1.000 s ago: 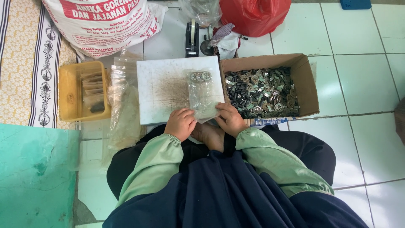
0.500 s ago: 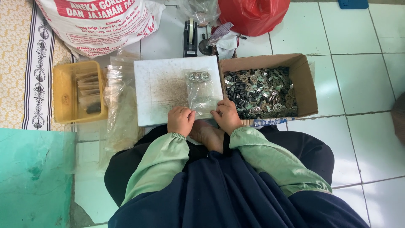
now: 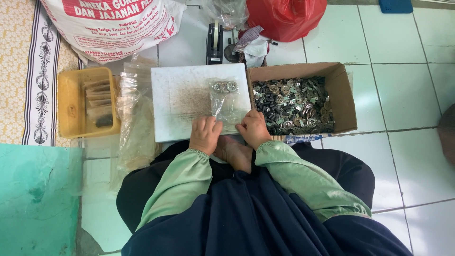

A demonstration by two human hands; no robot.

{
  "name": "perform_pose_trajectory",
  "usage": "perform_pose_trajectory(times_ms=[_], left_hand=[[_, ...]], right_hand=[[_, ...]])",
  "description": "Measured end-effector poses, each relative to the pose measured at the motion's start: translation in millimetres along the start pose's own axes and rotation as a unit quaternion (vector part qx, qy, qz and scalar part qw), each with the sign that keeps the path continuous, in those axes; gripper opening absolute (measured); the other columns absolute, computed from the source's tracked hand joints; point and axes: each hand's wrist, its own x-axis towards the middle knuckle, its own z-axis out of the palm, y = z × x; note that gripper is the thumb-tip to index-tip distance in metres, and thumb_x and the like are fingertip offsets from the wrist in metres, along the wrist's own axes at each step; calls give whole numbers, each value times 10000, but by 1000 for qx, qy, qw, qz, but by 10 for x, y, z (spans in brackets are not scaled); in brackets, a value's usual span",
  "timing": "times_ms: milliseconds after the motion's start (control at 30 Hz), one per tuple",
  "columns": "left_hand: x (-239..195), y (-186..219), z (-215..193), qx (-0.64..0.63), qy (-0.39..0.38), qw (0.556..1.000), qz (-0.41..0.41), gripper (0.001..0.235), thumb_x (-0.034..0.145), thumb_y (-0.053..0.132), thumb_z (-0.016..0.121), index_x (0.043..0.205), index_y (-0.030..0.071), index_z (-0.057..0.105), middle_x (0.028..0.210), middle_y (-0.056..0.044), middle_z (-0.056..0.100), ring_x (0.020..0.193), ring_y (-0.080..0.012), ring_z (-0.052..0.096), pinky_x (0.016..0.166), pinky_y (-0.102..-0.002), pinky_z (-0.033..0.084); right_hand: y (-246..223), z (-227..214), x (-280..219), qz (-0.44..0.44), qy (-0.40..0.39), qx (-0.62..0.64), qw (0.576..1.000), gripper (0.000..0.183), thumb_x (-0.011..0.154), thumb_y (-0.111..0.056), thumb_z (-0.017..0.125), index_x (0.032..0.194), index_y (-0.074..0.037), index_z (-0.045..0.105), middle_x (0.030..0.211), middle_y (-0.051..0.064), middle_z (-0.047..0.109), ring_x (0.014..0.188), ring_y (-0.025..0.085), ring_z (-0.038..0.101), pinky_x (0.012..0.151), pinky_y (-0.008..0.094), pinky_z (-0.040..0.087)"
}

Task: Manually sorting and packaging small metal clips into plastic bags.

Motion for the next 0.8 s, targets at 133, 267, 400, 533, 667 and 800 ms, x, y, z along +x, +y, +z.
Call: perform_pose_trajectory(times_ms=[133, 267, 400, 533, 667, 800], left_hand=[[84, 58, -59, -25, 16, 996, 89, 94, 1024, 198, 550, 967, 154, 610, 1021, -61, 590, 1091, -277, 601, 847, -388, 477], [-68, -4, 23, -80, -116, 987, 71, 270, 1016, 156, 521, 1265, 98, 605, 1268, -116, 611, 1255, -321, 559, 1005, -449, 453], [-87, -3, -21, -98, -207, 973, 10, 395, 1002, 143, 516, 1393, 132, 571, 1439, -92, 569, 1378, -316, 479, 1109, -476, 393], [-186, -67, 108, -107, -210, 972, -10, 441, 983, 130, 528, 1423, 138, 567, 1496, -80, 546, 1417, -314, 450, 1127, -486, 373], [-120, -127, -32, -148, -235, 960, -33, 386, 981, 273, 550, 1345, 147, 573, 1466, -84, 576, 1404, -297, 482, 1161, -478, 353], [33, -127, -246, -190, -266, 943, -54, 301, 960, 327, 605, 1189, 132, 614, 1446, -98, 600, 1391, -311, 505, 1167, -496, 351]], right_hand=[[17, 4, 10, 4, -5, 0, 1000, 295, 848, -208, 826, 696, -84, 604, 942, 55, 527, 1043, 336, 584, 852, 379, 528], [-1, -16, -2, -13, 16, -10, 1000, 273, 853, -229, 829, 892, -96, 594, 1062, 69, 495, 1174, 354, 536, 929, 436, 512], [94, 52, -28, -193, 88, -178, 961, 353, 993, -183, 599, 1345, -184, 583, 1576, 114, 451, 1436, 387, 428, 1087, 584, 392], [53, -63, -91, -247, 67, -195, 947, 259, 1037, -234, 600, 1279, -188, 681, 1431, 17, 630, 1418, 302, 498, 1199, 603, 285], [242, -14, -108, -226, 13, -195, 954, 506, 966, -468, 637, 1405, -218, 618, 1518, 14, 564, 1453, 302, 451, 1229, 607, 228], [263, 10, -87, -199, -13, -172, 965, 490, 966, -479, 635, 1383, -222, 624, 1514, 23, 549, 1450, 303, 444, 1227, 617, 202]])
